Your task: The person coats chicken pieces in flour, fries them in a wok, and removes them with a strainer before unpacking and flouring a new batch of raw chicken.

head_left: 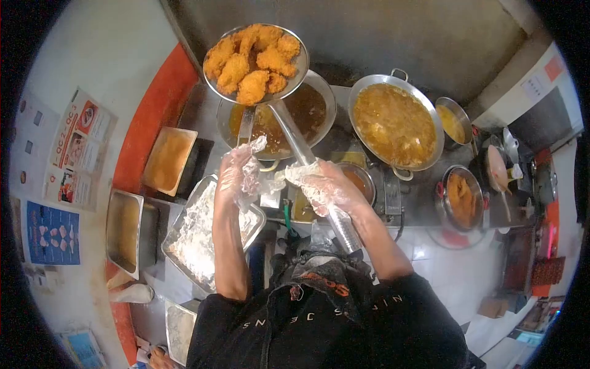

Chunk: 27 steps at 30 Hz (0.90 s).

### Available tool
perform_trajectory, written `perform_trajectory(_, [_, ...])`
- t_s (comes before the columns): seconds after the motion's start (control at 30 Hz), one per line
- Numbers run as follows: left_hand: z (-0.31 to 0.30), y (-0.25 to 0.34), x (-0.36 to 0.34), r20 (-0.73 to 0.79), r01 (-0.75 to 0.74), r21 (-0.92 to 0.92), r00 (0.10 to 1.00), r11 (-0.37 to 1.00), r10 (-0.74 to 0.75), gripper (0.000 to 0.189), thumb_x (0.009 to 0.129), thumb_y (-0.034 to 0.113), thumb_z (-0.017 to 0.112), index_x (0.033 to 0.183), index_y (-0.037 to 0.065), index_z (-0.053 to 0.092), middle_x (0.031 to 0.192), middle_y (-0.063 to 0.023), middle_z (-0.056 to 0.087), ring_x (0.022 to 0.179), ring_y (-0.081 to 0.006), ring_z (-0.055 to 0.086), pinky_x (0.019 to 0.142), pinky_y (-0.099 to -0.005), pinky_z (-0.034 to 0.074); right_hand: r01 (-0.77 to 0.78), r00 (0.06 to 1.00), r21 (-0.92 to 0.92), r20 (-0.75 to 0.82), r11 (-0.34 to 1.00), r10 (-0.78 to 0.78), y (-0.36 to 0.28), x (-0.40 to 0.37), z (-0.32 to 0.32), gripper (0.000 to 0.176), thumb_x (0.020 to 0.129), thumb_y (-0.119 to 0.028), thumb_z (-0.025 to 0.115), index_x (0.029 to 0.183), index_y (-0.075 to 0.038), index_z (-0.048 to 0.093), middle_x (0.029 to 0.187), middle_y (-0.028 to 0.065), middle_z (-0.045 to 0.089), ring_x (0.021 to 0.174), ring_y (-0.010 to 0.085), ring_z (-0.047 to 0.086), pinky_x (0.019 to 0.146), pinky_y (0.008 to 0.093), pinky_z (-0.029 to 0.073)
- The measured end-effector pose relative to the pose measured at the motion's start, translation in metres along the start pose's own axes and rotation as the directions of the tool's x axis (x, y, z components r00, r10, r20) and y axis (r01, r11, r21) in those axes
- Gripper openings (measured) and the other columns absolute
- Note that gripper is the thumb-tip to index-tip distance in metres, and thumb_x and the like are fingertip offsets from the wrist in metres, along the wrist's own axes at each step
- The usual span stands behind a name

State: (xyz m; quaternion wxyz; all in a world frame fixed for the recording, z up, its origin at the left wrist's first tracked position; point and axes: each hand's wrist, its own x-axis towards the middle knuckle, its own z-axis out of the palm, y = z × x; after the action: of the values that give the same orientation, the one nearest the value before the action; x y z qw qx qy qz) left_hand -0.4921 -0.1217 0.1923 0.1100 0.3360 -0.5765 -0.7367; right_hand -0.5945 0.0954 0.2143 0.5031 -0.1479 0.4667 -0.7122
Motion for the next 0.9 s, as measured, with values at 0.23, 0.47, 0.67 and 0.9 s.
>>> perform_trajectory(0.23, [0.014, -0.040, -0.016, -0.155, 0.032, 0.021, 0.987, 0.999, -0.029, 0.030, 0.093, 0.030, 0.059, 0.108, 0.005, 0.063, 0.078, -0.0027, 0.058, 0.055, -0.0109, 0.051, 0.045, -0.0268, 0.040, -0.098, 0.995, -0.252, 0.006, 0.963, 0.103, 0.058, 0.009, -0.038, 0.024, 0.092, -0.021, 0.059, 0.084, 0.001, 0.064, 0.059, 0.0021, 0.055, 0.047, 0.0109, 0.053, 0.038, 0.0264, 0.041])
perform_trajectory(0.47, [0.015, -0.040, -0.011, -0.069, 0.087, 0.029, 0.994, 0.996, -0.085, 0.023, 0.093, 0.025, 0.058, 0.102, 0.006, 0.066, 0.068, 0.0001, 0.055, 0.054, -0.0104, 0.053, 0.045, -0.0267, 0.042, -0.055, 0.998, -0.230, 0.017, 0.972, 0.061, 0.045, -0.001, -0.032, 0.022, 0.092, -0.019, 0.060, 0.086, 0.001, 0.064, 0.059, 0.0024, 0.055, 0.047, 0.0112, 0.053, 0.039, 0.0268, 0.042])
perform_trajectory(0.67, [0.012, -0.001, -0.004, -0.143, -0.129, -0.075, 0.983, 0.989, 0.117, 0.022, 0.091, 0.027, 0.061, 0.101, 0.008, 0.063, 0.073, -0.0011, 0.057, 0.058, -0.0105, 0.054, 0.045, -0.0257, 0.041, 0.023, 0.991, -0.214, -0.122, 0.977, -0.050, -0.002, -0.010, -0.004, 0.025, 0.093, -0.017, 0.061, 0.112, -0.003, 0.058, 0.067, 0.0005, 0.054, 0.048, 0.0088, 0.051, 0.039, 0.0248, 0.042])
perform_trajectory(0.9, [0.006, -0.022, 0.005, -0.123, -0.076, -0.086, 0.990, 0.993, 0.065, 0.043, 0.094, 0.043, 0.059, 0.115, 0.005, 0.058, 0.088, -0.0066, 0.063, 0.056, -0.0111, 0.055, 0.042, -0.0229, 0.043, 0.043, 0.987, -0.348, -0.130, 0.937, -0.094, 0.017, -0.001, -0.015, 0.025, 0.092, -0.019, 0.062, 0.110, -0.001, 0.062, 0.066, 0.0005, 0.054, 0.051, 0.0090, 0.052, 0.039, 0.0241, 0.042])
